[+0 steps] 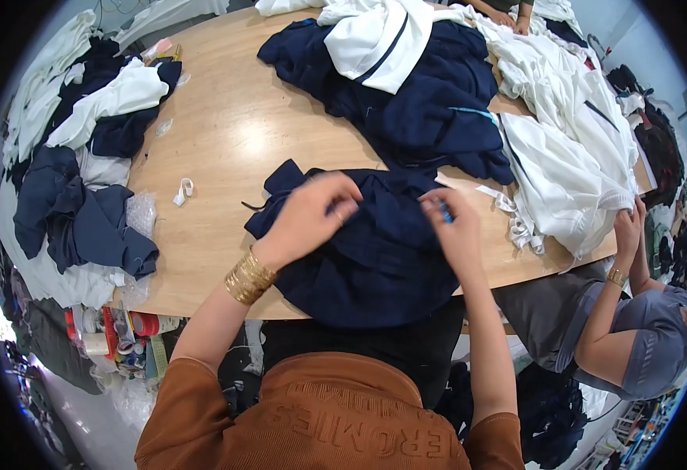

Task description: Trimming loose threads from the waistband area of garments using thread nippers.

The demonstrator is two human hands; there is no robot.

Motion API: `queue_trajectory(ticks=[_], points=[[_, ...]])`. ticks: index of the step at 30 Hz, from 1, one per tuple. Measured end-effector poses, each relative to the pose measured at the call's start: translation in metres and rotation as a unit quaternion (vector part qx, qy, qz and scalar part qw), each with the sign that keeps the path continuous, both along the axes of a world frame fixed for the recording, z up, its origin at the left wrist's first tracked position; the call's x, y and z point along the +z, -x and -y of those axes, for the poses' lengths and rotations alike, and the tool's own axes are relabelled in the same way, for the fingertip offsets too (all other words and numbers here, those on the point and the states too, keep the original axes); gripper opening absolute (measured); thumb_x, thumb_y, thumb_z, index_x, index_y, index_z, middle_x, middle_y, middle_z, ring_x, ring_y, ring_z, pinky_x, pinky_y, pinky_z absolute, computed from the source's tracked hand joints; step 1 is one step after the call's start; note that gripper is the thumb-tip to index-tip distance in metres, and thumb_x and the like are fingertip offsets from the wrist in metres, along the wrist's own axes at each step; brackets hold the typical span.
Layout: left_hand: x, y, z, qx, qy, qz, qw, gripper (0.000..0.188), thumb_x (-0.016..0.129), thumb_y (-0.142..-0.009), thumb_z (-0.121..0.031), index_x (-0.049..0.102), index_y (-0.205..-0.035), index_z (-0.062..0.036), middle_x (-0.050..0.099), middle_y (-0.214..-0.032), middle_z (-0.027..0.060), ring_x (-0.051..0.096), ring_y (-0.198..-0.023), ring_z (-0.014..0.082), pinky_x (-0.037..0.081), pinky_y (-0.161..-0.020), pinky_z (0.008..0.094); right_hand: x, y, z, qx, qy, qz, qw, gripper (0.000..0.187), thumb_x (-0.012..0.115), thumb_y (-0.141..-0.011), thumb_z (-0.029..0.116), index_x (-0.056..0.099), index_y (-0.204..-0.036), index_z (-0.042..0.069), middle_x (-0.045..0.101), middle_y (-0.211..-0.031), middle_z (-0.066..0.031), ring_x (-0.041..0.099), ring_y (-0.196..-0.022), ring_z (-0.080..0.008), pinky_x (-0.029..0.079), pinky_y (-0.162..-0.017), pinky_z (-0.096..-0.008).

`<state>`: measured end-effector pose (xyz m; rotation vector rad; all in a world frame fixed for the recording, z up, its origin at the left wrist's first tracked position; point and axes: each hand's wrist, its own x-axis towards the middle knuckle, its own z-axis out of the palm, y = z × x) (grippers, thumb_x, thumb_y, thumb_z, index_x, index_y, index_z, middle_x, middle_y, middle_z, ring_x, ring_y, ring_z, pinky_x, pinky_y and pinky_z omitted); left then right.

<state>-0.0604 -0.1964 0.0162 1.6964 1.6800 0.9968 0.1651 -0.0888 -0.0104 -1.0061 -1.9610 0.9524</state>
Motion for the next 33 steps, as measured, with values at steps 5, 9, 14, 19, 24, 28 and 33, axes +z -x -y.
queue_trajectory(ticks=[5,9,14,19,24,28,33], points=[[-0.016,-0.011,0.028,-0.074,0.038,-0.2,0.976,0.06,0.075,-0.069,-0.017,0.048,-0.12,-0.0057,0.044,-0.131,0.0153,0.038,-0.126,0.032,0.031,-0.102,0.0429,-0.026,0.023,0.038,0.069,-0.028,0.089,0.993,0.036,0.075,-0.07,0.013,0.06,-0.103,0.007,0.057,-0.099,-0.0078,0.061,-0.088,-0.0263,0.049,-0.074,-0.0324],[-0.025,-0.011,0.049,-0.098,0.085,-0.255,0.958,0.085,0.081,-0.062,-0.025,0.036,-0.133,-0.0078,0.029,-0.143,0.0199,0.023,-0.135,0.0362,0.021,-0.109,0.0457,-0.019,0.03,0.047,0.021,-0.032,0.137,0.99,0.033,0.074,-0.071,0.011,0.06,-0.1,0.008,0.056,-0.098,-0.0058,0.062,-0.082,-0.0259,0.05,-0.071,-0.0322],[-0.035,-0.021,0.059,0.004,-0.015,-0.172,0.985,0.046,0.077,-0.066,-0.015,0.055,-0.106,-0.0104,0.041,-0.132,0.0125,0.034,-0.127,0.0333,0.028,-0.105,0.044,-0.023,0.043,0.05,0.078,0.024,0.05,0.995,0.021,0.074,-0.071,0.01,0.067,-0.091,0.006,0.056,-0.081,-0.0061,0.059,-0.071,-0.0222,0.046,-0.063,-0.029],[-0.046,-0.026,0.061,0.06,-0.055,-0.148,0.986,0.029,0.075,-0.066,-0.008,0.062,-0.092,-0.0101,0.05,-0.11,0.0072,0.047,-0.103,0.0269,0.037,-0.091,0.0394,-0.027,0.054,0.055,0.085,0.051,0.115,0.988,0.02,0.073,-0.072,0.013,0.067,-0.09,0.008,0.056,-0.08,-0.0039,0.058,-0.069,-0.0215,0.045,-0.062,-0.0283],[-0.053,-0.025,0.067,0.06,-0.047,-0.154,0.985,0.027,0.074,-0.068,-0.011,0.063,-0.094,-0.0113,0.05,-0.107,0.006,0.047,-0.101,0.0264,0.037,-0.089,0.0386,-0.028,0.038,0.04,0.047,0.226,-0.059,0.971,0.011,0.068,-0.077,0.01,0.064,-0.083,0.001,0.056,-0.073,-0.001,0.054,-0.07,-0.012,0.041,-0.063,-0.0241],[-0.042,-0.02,0.071,0.066,-0.035,-0.122,0.99,0.024,0.073,-0.07,-0.012,0.064,-0.093,-0.0103,0.053,-0.11,0.0055,0.047,-0.104,0.0262,0.037,-0.091,0.0372,0.015,-0.019,0.036,0.037,0.403,-0.126,0.906,0.005,0.066,-0.08,0.012,0.062,-0.078,0.008,0.056,-0.07,0.002,0.04,-0.058,-0.0003,0.026,-0.05,-0.0179],[-0.005,0.007,0.052,0.093,-0.083,-0.051,0.991,0.014,0.067,-0.075,-0.009,0.064,-0.089,-0.0058,0.06,-0.106,0.0085,0.053,-0.1,0.0271,0.041,-0.089,0.0368,0.017,-0.098,0.021,-0.093,0.287,0.063,0.951,0.016,0.063,-0.084,0.017,0.061,-0.089,0.002,0.059,-0.075,-0.0026,0.049,-0.065,-0.006,0.036,-0.058,-0.0197]])
